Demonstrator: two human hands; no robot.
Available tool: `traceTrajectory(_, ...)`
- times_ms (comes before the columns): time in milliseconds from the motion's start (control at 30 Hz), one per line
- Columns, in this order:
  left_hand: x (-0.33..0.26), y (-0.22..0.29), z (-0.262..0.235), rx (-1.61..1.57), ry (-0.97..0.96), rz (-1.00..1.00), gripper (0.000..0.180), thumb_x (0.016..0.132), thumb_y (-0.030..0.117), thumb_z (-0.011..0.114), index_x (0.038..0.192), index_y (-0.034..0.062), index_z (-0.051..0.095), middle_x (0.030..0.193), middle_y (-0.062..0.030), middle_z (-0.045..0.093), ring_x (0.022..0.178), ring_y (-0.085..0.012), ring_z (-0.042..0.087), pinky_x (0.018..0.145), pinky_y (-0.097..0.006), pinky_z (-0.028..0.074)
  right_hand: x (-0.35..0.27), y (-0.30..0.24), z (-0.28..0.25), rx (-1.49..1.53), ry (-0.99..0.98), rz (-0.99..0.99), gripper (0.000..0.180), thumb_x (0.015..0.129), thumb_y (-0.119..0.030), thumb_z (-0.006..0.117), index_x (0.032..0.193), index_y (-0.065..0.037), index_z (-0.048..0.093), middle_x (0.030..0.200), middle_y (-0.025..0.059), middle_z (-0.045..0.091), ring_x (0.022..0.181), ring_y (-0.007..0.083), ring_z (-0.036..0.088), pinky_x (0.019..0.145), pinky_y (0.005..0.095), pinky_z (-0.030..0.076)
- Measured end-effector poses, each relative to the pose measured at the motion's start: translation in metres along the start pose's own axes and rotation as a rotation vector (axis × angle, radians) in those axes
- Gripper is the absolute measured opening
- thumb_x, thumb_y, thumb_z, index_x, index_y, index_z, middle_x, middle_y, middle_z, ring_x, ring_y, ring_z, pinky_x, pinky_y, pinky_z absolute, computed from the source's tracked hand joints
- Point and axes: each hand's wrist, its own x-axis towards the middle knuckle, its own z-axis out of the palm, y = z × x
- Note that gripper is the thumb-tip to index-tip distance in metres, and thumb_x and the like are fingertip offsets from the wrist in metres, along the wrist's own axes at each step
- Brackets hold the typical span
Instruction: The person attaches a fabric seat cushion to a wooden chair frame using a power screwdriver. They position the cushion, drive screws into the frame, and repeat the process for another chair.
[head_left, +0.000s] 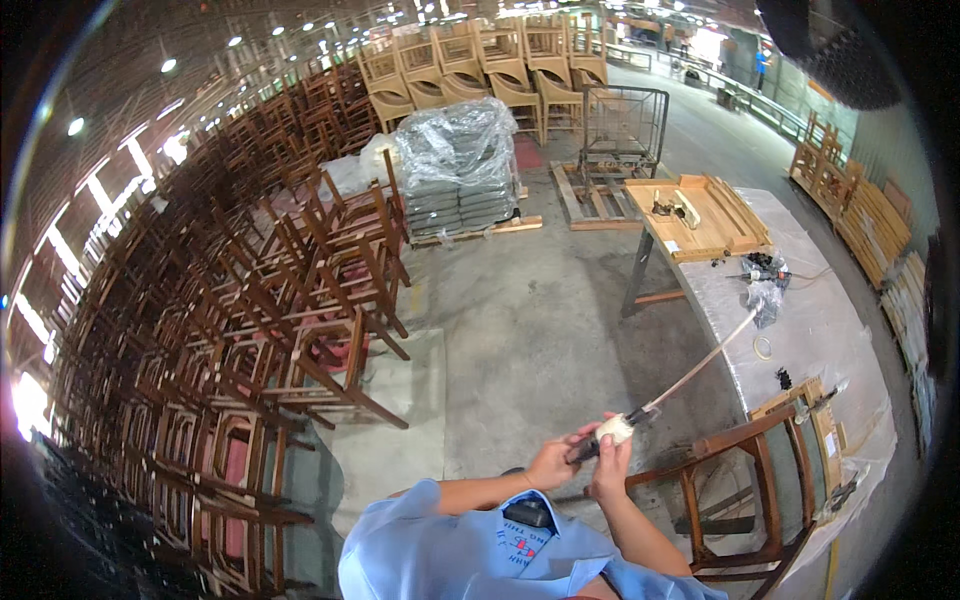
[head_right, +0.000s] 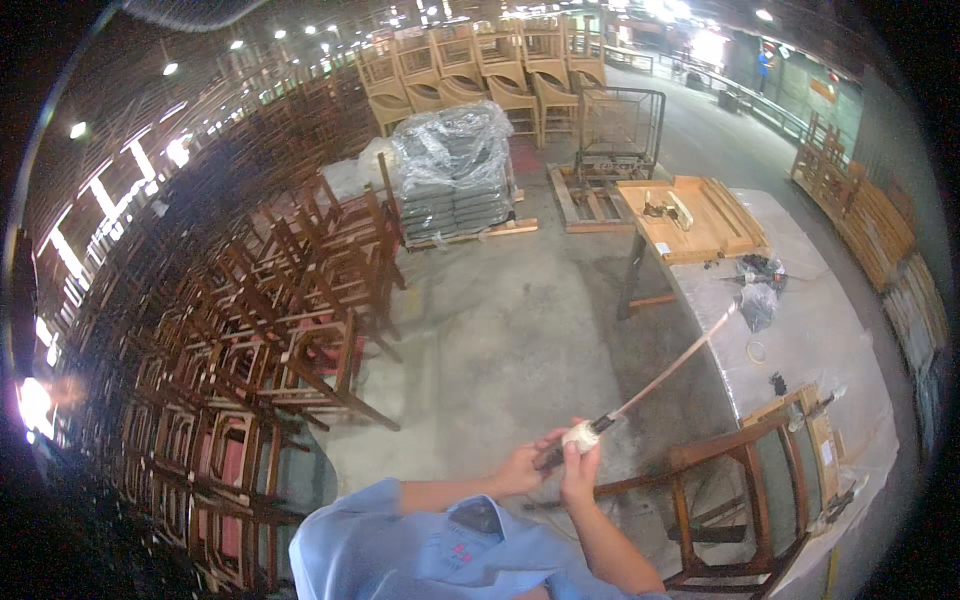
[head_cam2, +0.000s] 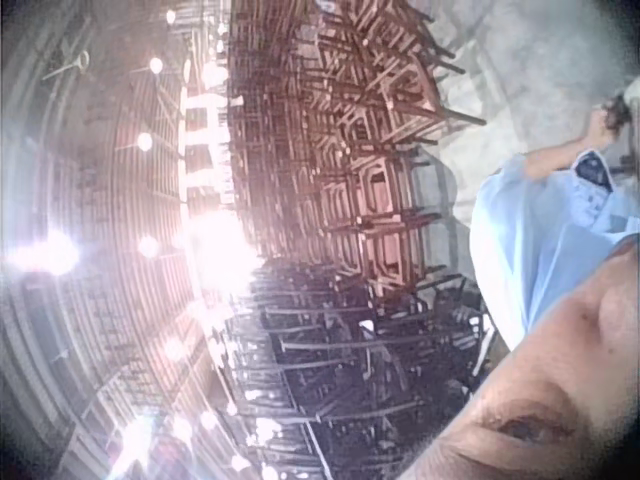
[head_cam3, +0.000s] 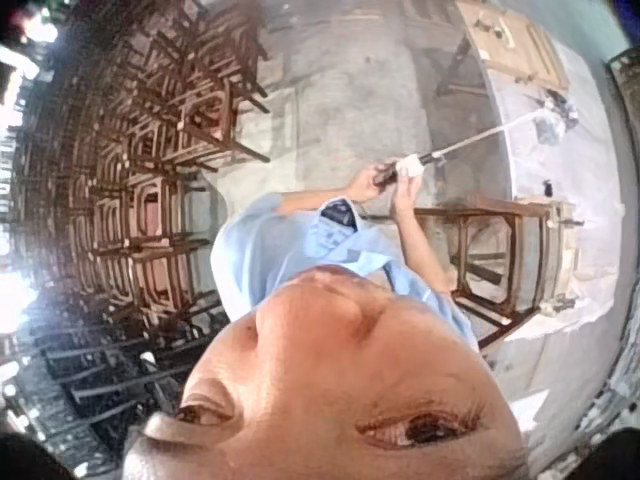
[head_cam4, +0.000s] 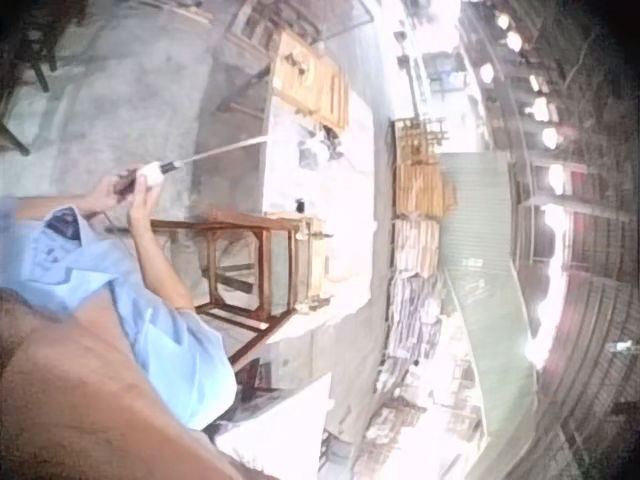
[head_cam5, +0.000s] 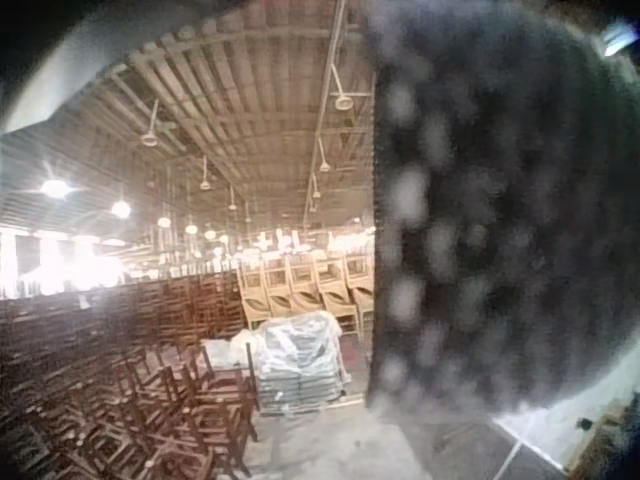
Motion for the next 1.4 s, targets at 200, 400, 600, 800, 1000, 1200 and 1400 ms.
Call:
traceTrajectory(200,0.052,0.010,-0.031,0.031,-0.951,-0.176,0.044,0.089,0.024,0.076,0.119,-0.0056,0.062,0.129,-0.0191,0.060,0.114,-0.0285,0.061,0.095,-0.037,0.049,0.041,-0.013,0.014,-0.439,0.330,0.111,0.029,0.100,-0.022,0.062,0.119,-0.007,0.046,0.077,0.0032,0.056,0.055,0.0126,0.055,0.048,0.0278,0.048)
traceTrajectory(400,0.060,-0.118,-0.067,0.124,-1.410,-0.118,0.038,0.097,0.036,0.067,0.113,0.0015,0.067,0.098,-0.0143,0.070,0.091,-0.0268,0.068,0.082,-0.039,0.054,-0.039,-0.058,0.019,-0.489,0.270,0.523,0.056,0.084,-0.022,0.084,0.125,-0.003,0.050,0.083,0.0051,0.061,0.060,0.0129,0.060,0.051,0.0305,0.050)
traceTrajectory(600,0.078,-0.136,-0.034,0.082,-1.352,-0.543,0.025,0.096,0.030,0.068,0.101,0.0059,0.072,0.081,-0.0053,0.071,0.071,-0.0118,0.065,0.063,-0.033,0.052,-0.214,-0.029,0.055,-0.318,0.973,0.550,0.055,0.079,-0.008,0.081,0.125,-0.005,0.050,0.084,0.0082,0.064,0.060,0.0141,0.062,0.050,0.0313,0.049)
traceTrajectory(800,0.135,-0.177,0.042,0.093,-1.199,-0.523,0.017,0.095,0.025,0.066,0.094,0.0085,0.071,0.073,-0.0019,0.066,0.063,-0.0121,0.060,0.058,-0.032,0.049,-0.327,0.059,0.026,-0.479,1.201,0.319,0.046,0.082,-0.001,0.075,0.124,-0.002,0.056,0.089,0.0057,0.065,0.078,0.0136,0.063,0.068,0.0313,0.052)
traceTrajectory(1000,0.224,-0.113,0.158,0.108,-0.887,-0.308,0.013,0.093,0.014,0.063,0.089,0.0046,0.071,0.072,-0.0052,0.069,0.062,-0.0134,0.064,0.056,-0.033,0.051,-0.373,0.063,-0.017,-0.467,1.217,0.434,0.042,0.082,-0.004,0.074,0.120,-0.002,0.057,0.090,0.0069,0.066,0.081,0.0157,0.064,0.072,0.0328,0.052)
traceTrajectory(1200,0.273,-0.063,0.252,0.081,-0.749,-0.318,0.013,0.093,0.013,0.062,0.090,0.0039,0.071,0.074,-0.0074,0.071,0.065,-0.0138,0.068,0.057,-0.030,0.054,-0.402,0.063,-0.052,-0.440,1.217,0.454,0.039,0.083,-0.006,0.074,0.117,-0.002,0.058,0.090,0.0081,0.066,0.083,0.0178,0.065,0.075,0.0343,0.052)
traceTrajectory(1400,0.318,-0.077,0.350,0.242,-0.714,-0.067,0.019,0.089,0.021,0.068,0.083,0.0048,0.076,0.076,-0.0085,0.075,0.072,-0.0175,0.070,0.067,-0.035,0.055,-0.419,0.074,-0.069,-0.458,1.271,0.463,0.035,0.083,-0.008,0.074,0.114,-0.001,0.059,0.091,0.0094,0.066,0.086,0.0199,0.065,0.079,0.0357,0.052)
